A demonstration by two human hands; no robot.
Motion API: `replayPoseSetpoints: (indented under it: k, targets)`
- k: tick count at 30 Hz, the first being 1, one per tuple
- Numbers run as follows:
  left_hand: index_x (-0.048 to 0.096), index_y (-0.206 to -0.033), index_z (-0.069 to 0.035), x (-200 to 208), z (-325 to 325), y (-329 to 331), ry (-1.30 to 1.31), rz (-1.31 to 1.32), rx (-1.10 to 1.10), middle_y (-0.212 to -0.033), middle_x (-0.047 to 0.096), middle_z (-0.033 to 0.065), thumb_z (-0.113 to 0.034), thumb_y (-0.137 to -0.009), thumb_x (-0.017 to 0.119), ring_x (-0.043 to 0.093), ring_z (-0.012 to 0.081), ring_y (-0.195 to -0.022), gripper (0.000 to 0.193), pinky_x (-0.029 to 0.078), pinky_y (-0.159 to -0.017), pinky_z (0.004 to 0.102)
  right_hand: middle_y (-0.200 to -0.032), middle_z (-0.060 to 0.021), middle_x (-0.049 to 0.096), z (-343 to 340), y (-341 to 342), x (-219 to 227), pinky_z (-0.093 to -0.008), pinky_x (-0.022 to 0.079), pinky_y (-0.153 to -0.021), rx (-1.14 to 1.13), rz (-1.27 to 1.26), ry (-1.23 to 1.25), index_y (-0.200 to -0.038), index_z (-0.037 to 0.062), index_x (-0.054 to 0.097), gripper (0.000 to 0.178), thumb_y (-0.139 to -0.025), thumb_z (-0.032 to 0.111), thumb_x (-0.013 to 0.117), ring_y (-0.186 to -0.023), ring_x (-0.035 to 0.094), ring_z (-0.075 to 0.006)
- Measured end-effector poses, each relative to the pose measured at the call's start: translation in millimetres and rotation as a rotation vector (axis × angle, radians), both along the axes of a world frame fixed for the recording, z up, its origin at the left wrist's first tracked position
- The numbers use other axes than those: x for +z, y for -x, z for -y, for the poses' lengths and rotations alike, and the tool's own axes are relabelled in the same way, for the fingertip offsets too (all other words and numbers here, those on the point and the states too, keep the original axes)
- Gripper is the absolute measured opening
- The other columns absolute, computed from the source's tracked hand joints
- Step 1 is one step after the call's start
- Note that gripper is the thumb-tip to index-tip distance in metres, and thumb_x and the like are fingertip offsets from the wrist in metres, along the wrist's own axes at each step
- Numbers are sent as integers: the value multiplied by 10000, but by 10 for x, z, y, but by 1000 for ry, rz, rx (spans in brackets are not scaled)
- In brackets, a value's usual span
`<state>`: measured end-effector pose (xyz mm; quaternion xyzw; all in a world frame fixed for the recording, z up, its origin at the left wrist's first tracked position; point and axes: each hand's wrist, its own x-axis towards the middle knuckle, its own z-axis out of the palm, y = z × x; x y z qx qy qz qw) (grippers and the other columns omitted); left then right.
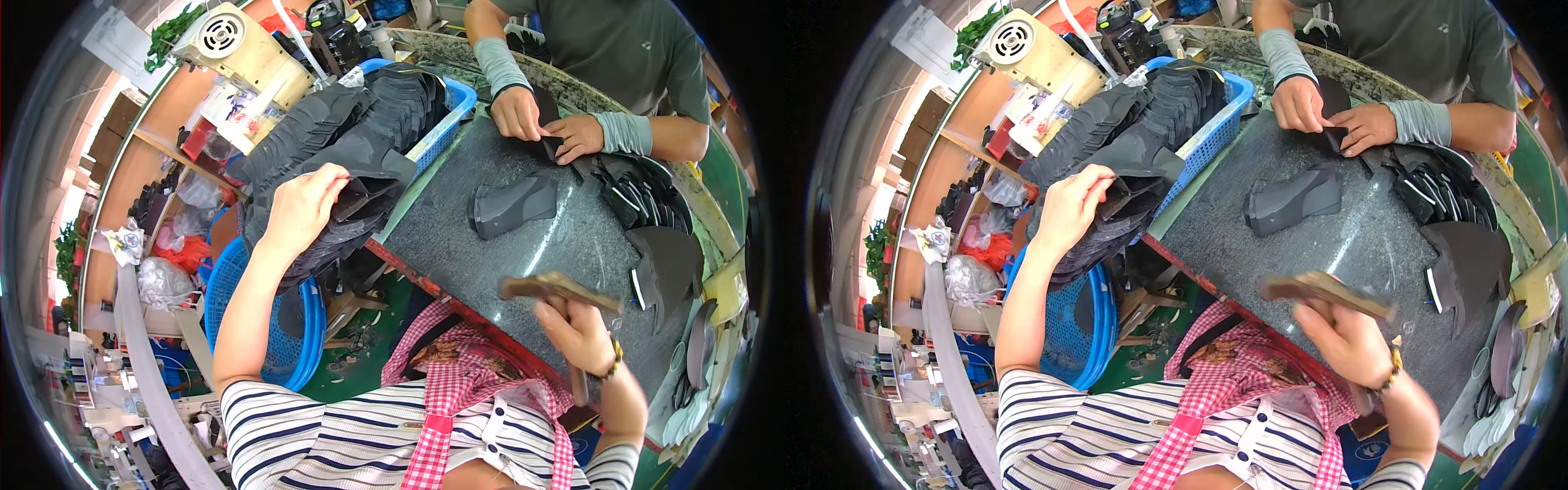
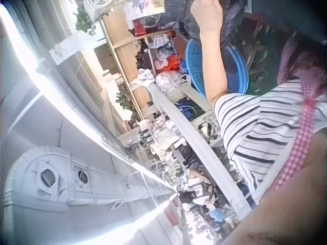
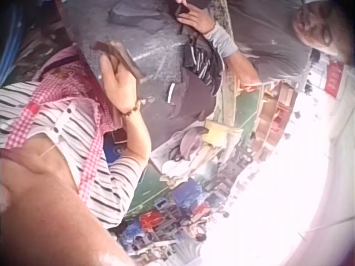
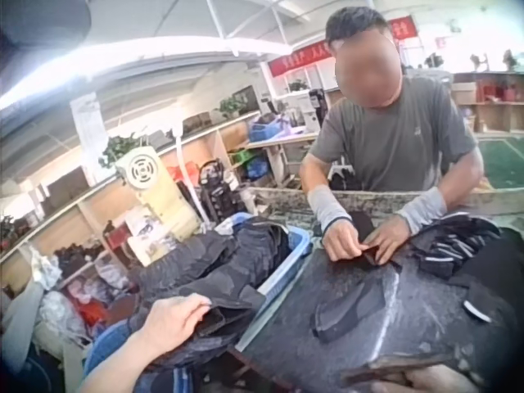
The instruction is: The person takes shoe components from a stack, folds their edges by hand, and taps along the folds with a hammer on a table.
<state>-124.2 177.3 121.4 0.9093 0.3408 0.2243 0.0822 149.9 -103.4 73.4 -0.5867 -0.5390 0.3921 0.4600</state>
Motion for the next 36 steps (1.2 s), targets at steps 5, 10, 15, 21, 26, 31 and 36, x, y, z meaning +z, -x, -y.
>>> replayPoseSetpoints:
  k: [5,10,15,21,26,31,36]
  targets:
    - [632,-997,-70,41,-61,12,-250,-181,-319,-865,665,132,-129,-865,630,642,313,-826,145,514,-708,410,-708,-170,604,-919,545,216,-429,485,-536,261,238,-346,-1095,21,507,253,-888,134,599,-622,630,-354]
    - [649,-981,-69,56,-62,-92,-188,-142,-327,-844,675,146,-84,-884,596,657,316,-781,112,521,-683,404,-733,-202,653,-1575,1027,100,-483,515,-587,168,581,-356,-996,-9,443,292,-780,112,598,-690,661,-391]
    - [632,-964,-32,44,-73,-47,-21,-8,-147,-736,657,147,-79,-948,524,676,249,-659,119,525,-614,333,-779,-237,660,-1691,1124,187,-474,531,-648,138,514,-217,-1010,-41,463,310,-744,55,592,-747,673,-399]
    - [603,-1013,-28,416,-271,149,285,450,26,-779,653,56,-221,-1032,430,646,132,-681,260,512,-670,247,-804,-233,663,-1811,1122,183,-466,535,-671,96,442,-103,-1022,-49,481,279,-784,58,580,-772,674,-397]
    - [641,-1105,-16,328,9,-95,-6,-189,-234,-873,651,113,-59,-886,613,651,221,-694,225,508,-655,305,-801,-232,662,-1773,1102,141,-469,532,-668,112,436,-145,-1018,-54,483,290,-775,58,595,-763,673,-395]
    - [697,-919,-13,180,-122,-63,-94,-122,-244,-785,641,142,-38,-845,640,655,287,-715,97,504,-658,350,-821,-236,670,-1737,1165,182,-461,539,-686,127,463,-155,-1027,-58,487,301,-769,54,593,-786,680,-389]
    - [598,-967,3,207,-256,-143,245,249,-19,-714,630,107,-89,-981,500,641,141,-666,136,500,-612,269,-841,-234,675,-1714,1128,299,-453,542,-705,137,494,-31,-1029,-48,489,268,-795,57,567,-822,681,-382]
